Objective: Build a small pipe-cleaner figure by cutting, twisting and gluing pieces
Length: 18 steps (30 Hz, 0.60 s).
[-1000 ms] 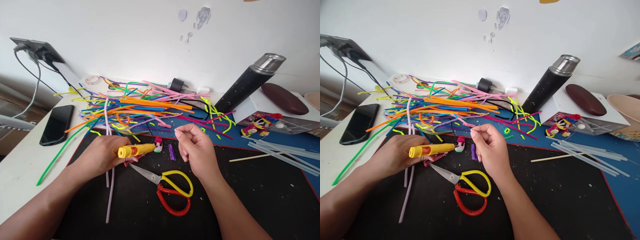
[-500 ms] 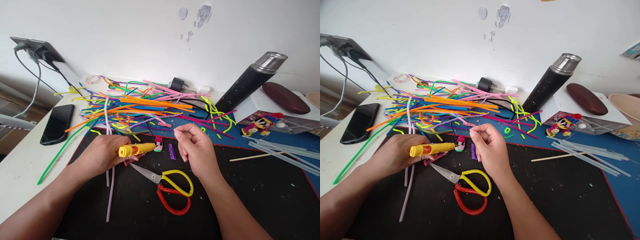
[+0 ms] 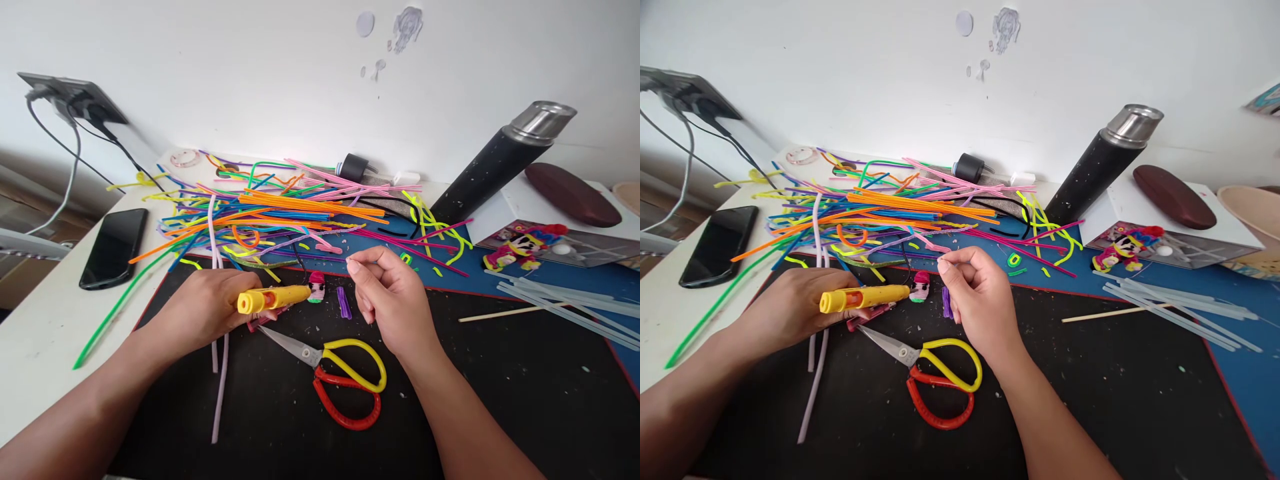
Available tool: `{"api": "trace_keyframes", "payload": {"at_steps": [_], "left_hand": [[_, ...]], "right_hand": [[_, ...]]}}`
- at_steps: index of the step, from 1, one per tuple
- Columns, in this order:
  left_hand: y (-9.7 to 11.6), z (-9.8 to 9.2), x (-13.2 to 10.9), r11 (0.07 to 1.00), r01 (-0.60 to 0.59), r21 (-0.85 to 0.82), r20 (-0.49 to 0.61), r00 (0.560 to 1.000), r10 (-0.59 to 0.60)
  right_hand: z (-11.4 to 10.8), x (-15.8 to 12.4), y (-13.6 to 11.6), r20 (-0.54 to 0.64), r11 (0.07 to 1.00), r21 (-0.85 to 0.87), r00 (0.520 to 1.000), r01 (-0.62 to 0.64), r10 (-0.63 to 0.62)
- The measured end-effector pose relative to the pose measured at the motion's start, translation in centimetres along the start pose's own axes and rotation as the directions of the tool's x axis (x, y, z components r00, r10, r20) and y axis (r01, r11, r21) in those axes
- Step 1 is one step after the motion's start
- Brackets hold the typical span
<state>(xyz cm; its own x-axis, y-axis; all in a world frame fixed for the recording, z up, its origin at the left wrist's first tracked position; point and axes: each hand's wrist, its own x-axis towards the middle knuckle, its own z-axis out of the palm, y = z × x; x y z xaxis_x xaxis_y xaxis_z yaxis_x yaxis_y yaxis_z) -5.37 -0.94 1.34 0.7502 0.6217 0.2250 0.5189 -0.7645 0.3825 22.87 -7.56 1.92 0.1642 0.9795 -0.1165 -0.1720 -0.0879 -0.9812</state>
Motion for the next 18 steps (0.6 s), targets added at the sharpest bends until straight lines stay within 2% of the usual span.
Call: {"api": "trace_keyframes", "payload": {"at_steps": [18], "left_hand": [[0.03,-0.07,-0.09,0.999,0.018,0.036,-0.006,1.0,-0.018]], "right_hand": [[0.15,-0.02,-0.14,0.018,1.0,-0.022,1.0,-0.002,0.002]]}}
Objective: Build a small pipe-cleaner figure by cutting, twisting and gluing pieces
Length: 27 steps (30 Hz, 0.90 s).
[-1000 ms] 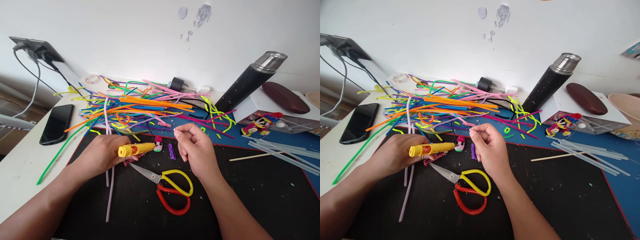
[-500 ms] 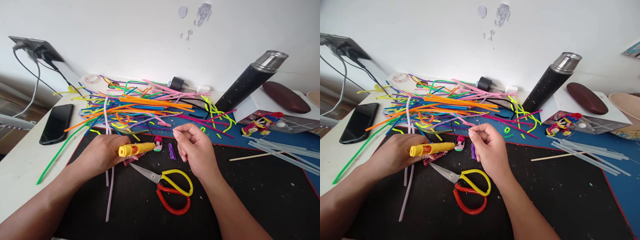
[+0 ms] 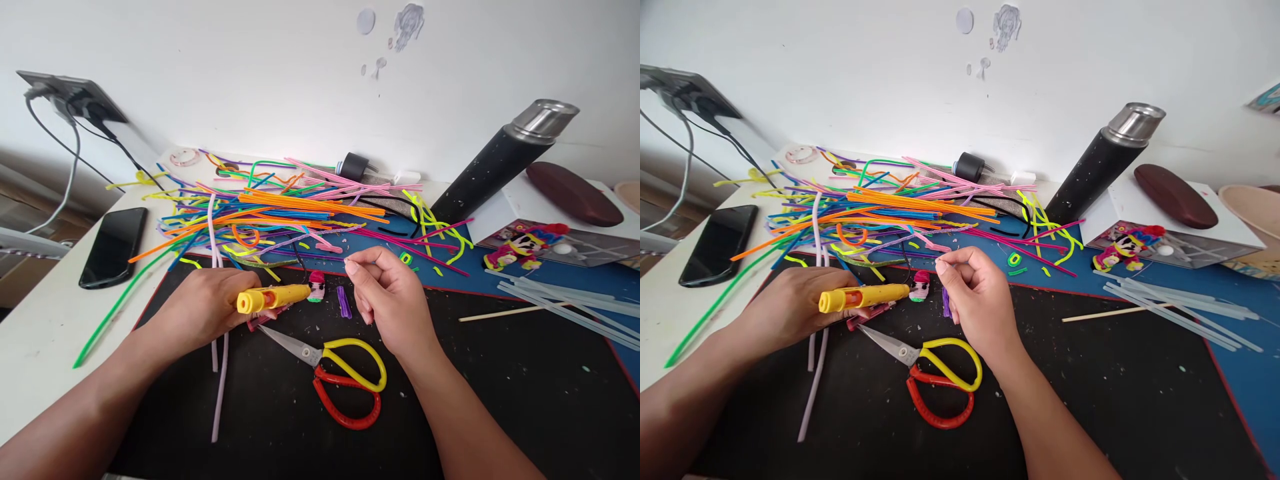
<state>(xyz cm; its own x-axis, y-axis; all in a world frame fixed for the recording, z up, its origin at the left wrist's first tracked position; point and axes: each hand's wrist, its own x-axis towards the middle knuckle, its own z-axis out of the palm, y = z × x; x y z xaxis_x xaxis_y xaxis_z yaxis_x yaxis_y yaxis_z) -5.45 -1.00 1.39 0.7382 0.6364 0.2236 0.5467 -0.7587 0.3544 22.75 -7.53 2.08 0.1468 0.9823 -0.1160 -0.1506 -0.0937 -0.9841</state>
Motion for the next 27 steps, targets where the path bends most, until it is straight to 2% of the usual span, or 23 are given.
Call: {"api": "trace_keyframes", "payload": {"at_steps": [9,16,23,27], "left_hand": [[0.4,-0.27,0.27,1.0,-0.015,0.025,0.008,1.0,0.015],[0.59,-0.48,0.45,0.988,-0.075,0.135,0.005,0.997,0.075],[0.58,-0.49,0.45,0.989,-0.087,0.119,-0.002,0.996,0.087],[0.57,-0.43,0.41,0.998,-0.036,0.058,0.001,0.999,0.036]], "right_hand": [[-0.04,-0.14,-0.09,-0.002,1.0,-0.013,1.0,-0.012,0.012],[-0.04,-0.14,-0.04,0.006,1.0,-0.005,1.0,-0.012,0.012],[0.0,-0.15,-0.1,0.008,1.0,-0.008,1.0,-0.011,0.011],[-0.01,-0.21,-0.13,0.006,1.0,-0.01,1.0,-0.018,0.018]]}}
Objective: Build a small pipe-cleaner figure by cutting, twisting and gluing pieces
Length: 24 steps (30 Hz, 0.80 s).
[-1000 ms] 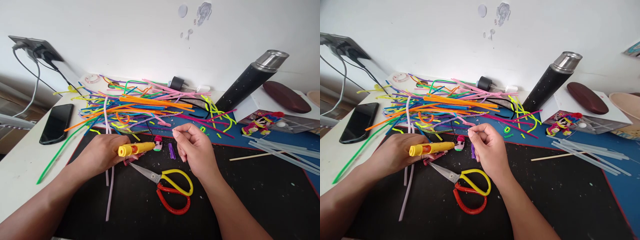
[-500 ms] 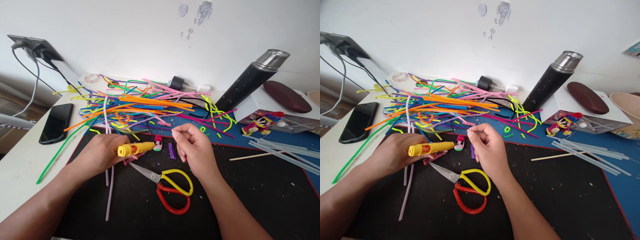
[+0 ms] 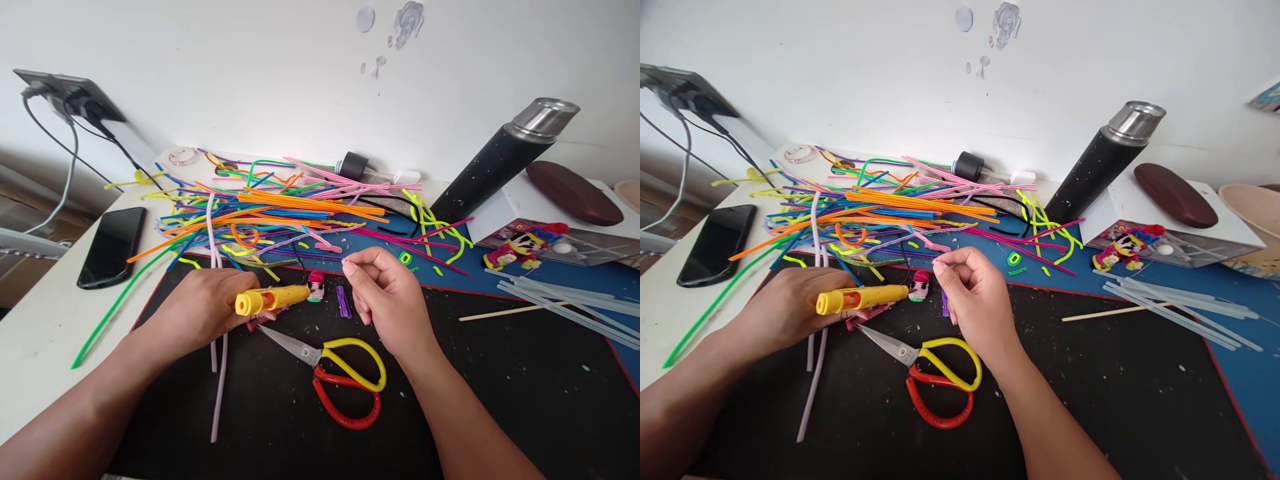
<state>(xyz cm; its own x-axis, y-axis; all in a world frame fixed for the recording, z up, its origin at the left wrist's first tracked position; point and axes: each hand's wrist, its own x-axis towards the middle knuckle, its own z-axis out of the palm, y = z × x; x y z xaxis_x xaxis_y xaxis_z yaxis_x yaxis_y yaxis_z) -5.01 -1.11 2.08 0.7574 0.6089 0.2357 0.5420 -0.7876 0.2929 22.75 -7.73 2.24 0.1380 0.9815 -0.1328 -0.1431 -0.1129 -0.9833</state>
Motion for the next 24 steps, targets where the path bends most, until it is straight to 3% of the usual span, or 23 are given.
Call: {"api": "trace_keyframes", "payload": {"at_steps": [8,24], "left_hand": [[-0.27,0.19,-0.21,0.996,0.068,-0.06,0.026,0.997,-0.066],[-0.46,0.26,-0.45,0.997,0.062,-0.046,0.027,0.998,-0.061]], "right_hand": [[0.09,0.05,-0.11,-0.003,1.0,-0.007,1.0,-0.019,0.019],[0.2,0.03,-0.05,-0.002,0.998,-0.046,1.0,-0.031,0.031]]}}
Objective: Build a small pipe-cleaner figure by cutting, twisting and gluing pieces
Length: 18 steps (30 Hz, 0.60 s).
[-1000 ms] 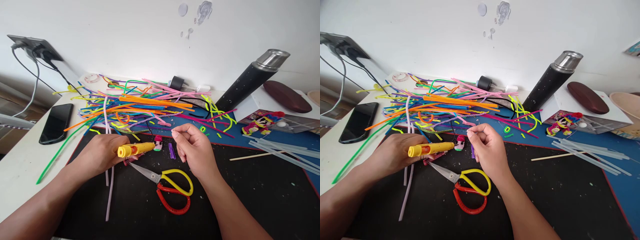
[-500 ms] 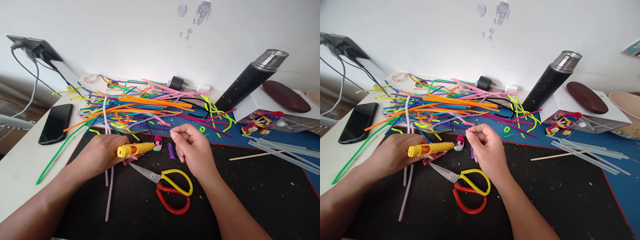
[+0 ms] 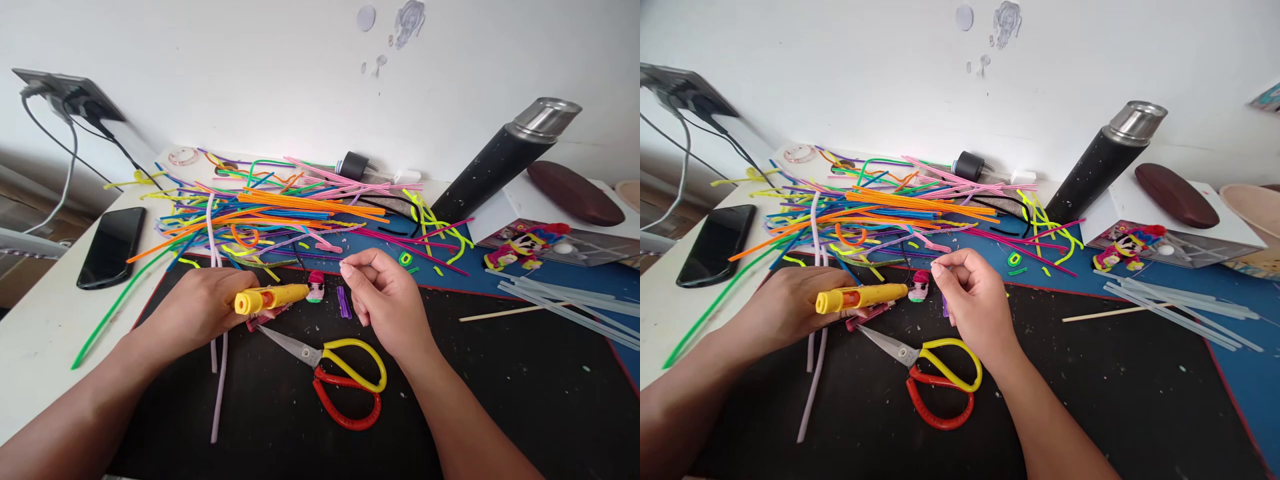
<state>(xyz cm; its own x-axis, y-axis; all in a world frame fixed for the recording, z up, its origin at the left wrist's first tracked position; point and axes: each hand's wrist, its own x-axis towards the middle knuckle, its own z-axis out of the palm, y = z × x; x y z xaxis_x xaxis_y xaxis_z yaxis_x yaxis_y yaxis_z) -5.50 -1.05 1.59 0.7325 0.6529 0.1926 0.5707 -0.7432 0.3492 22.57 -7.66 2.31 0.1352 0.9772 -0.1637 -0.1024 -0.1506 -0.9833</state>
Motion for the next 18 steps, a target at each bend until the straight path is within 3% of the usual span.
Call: {"api": "trace_keyframes", "payload": {"at_steps": [7,14,16,18], "left_hand": [[0.1,-0.3,-0.2,0.999,0.041,0.017,0.01,0.999,-0.041],[0.0,-0.4,-0.3,0.971,0.127,-0.201,0.049,0.992,-0.12],[-0.1,-0.7,-0.2,0.947,0.209,-0.245,-0.036,0.974,-0.224],[-0.1,-1.1,0.0,0.915,0.308,-0.261,-0.191,0.913,-0.361]], "right_hand": [[0.1,0.0,0.0,0.004,1.0,-0.019,1.0,-0.009,0.009],[0.0,0.0,0.0,0.006,1.0,-0.017,1.0,0.001,-0.001],[-0.1,0.0,0.1,0.005,1.0,-0.015,1.0,0.002,-0.002],[-0.2,0.0,0.1,0.005,1.0,-0.013,1.0,0.004,-0.004]]}}
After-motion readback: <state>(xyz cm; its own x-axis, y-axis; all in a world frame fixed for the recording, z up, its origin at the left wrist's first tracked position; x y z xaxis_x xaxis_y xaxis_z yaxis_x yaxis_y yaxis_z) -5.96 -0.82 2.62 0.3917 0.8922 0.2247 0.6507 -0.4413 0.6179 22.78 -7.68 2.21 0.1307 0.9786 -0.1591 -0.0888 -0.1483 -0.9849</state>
